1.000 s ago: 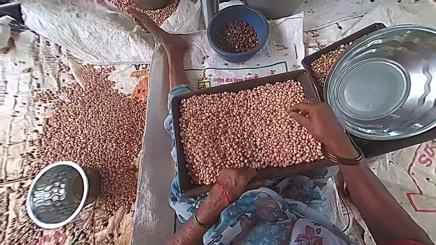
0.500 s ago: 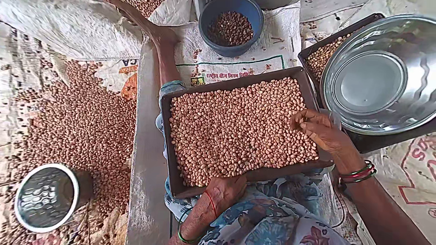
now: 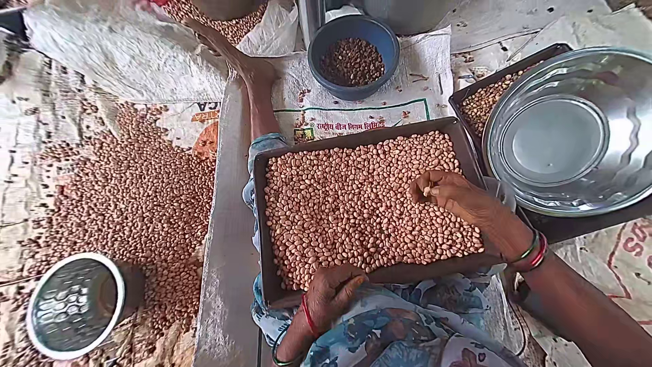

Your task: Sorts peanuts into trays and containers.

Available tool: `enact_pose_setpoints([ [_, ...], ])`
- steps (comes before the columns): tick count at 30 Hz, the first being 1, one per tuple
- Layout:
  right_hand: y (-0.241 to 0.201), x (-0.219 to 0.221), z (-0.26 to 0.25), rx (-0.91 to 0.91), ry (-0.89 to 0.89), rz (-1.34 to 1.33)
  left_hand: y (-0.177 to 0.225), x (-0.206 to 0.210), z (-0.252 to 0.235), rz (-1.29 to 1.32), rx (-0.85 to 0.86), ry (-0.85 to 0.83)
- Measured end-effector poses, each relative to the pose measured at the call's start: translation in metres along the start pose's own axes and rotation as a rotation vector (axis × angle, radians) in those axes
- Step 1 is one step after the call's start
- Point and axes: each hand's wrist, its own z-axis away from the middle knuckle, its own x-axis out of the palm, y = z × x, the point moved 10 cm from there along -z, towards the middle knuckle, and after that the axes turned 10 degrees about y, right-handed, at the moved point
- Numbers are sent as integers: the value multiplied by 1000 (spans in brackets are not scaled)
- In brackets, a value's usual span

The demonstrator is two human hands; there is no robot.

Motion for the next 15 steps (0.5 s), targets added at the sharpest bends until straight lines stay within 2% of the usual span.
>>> enact_pose_setpoints([
  [2,4,11,-12,75,-22,-188,-3,-6,1,89,-14,48],
  [5,2,23,-7,147,-73,-128,-10,-15,2,216,-78,116],
  [8,-8,-6,2,201,-36,197,-19,-20,2,402,-208,145],
  [11,-24,-50,0,179,54,510,-29,-21,-2,674,-352,180],
  [13,-52,-67,-4,128,166,681,-39,-25,-4,830,-466,265],
  [15,-85,-92,-25,-6,337,857,-50,-29,-2,940,-568,392],
])
